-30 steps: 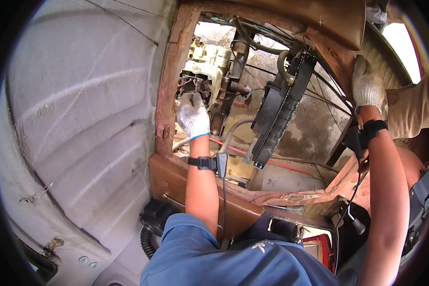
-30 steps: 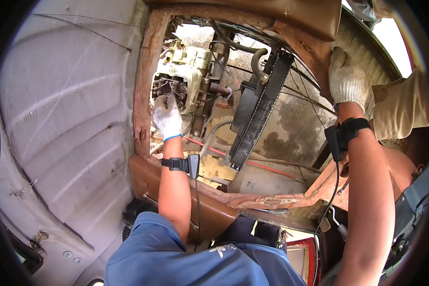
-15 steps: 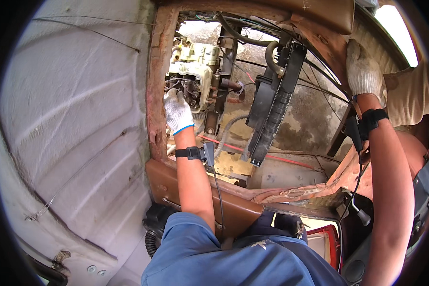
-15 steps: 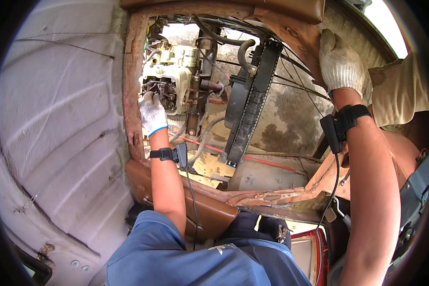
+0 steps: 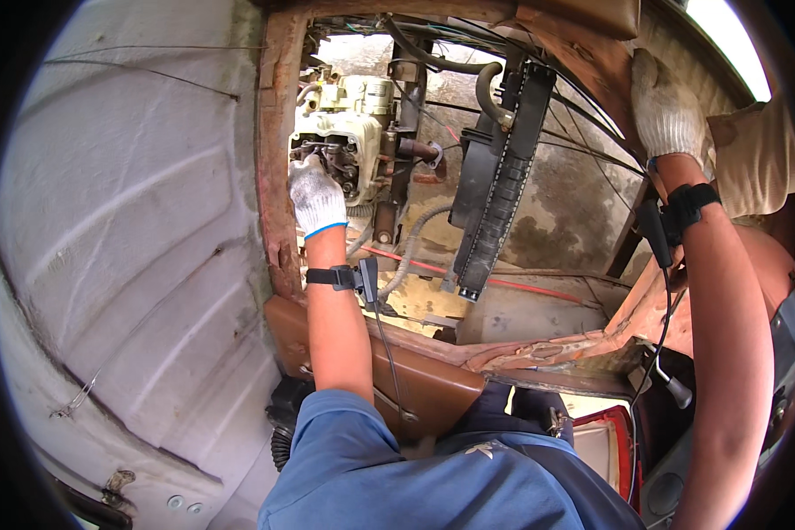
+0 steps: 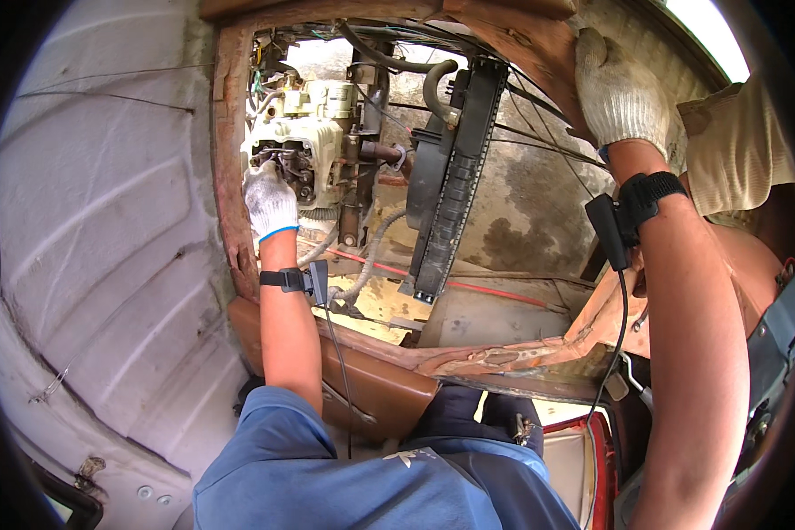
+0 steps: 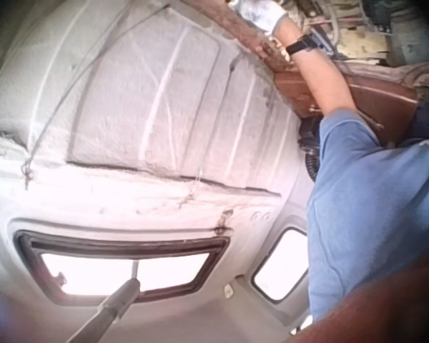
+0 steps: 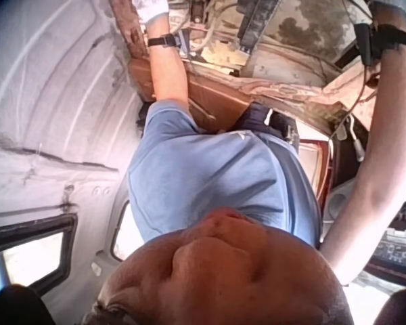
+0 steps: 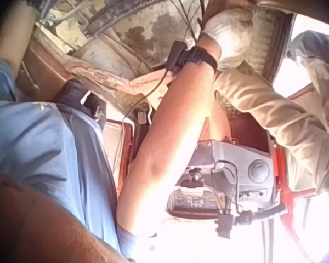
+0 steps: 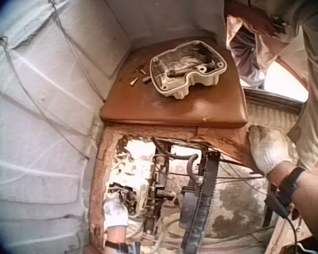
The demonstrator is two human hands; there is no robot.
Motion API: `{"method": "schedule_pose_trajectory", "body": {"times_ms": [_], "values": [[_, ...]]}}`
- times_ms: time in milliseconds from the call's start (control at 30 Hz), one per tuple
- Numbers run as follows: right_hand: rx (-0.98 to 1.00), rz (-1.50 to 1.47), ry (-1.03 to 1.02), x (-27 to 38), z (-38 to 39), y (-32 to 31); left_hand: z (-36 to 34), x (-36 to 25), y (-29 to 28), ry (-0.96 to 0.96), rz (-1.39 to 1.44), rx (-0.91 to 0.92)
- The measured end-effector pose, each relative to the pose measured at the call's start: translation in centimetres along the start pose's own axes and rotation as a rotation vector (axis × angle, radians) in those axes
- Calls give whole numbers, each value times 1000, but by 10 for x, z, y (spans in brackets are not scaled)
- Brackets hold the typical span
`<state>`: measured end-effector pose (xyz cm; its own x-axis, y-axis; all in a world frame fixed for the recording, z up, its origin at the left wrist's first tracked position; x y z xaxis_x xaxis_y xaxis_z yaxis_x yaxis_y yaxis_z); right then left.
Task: Repairing or inspecting internal mechanical components of an engine within a service bay.
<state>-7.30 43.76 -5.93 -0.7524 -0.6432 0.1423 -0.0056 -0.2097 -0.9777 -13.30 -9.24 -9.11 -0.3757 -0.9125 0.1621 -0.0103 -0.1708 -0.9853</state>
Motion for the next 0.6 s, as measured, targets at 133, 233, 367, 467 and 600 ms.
{"method": "schedule_pose_trajectory", "body": {"times_ms": [133, 233, 367, 467, 600], "values": [[23, -24, -3, 0, 0, 0, 5, 0, 0, -12, 83, -31], [32, -24, 0, 0, 2, 0, 10, 9, 0, -212, 445, -174], [-22, 139, -209, 9, 4, -1, 9, 8, -2, -352, 545, -217], [63, 49, -81, 3, -1, 1, 12, 5, -4, -412, 515, -191], [102, 4, 14, -5, -4, 8, 13, 6, 0, -384, 516, -186]]}}
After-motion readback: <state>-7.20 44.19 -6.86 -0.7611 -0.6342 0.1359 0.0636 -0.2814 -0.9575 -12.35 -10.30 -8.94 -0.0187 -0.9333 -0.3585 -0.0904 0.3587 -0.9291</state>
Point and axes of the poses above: each hand's wrist, its own z-axis away from the middle knuckle, its own y-axis out of the palm, x = y × z, the point moved 5 cm from there along -z, towards the middle knuckle, and after that the axes turned 14 degrees about y, right-handed, at the moved point
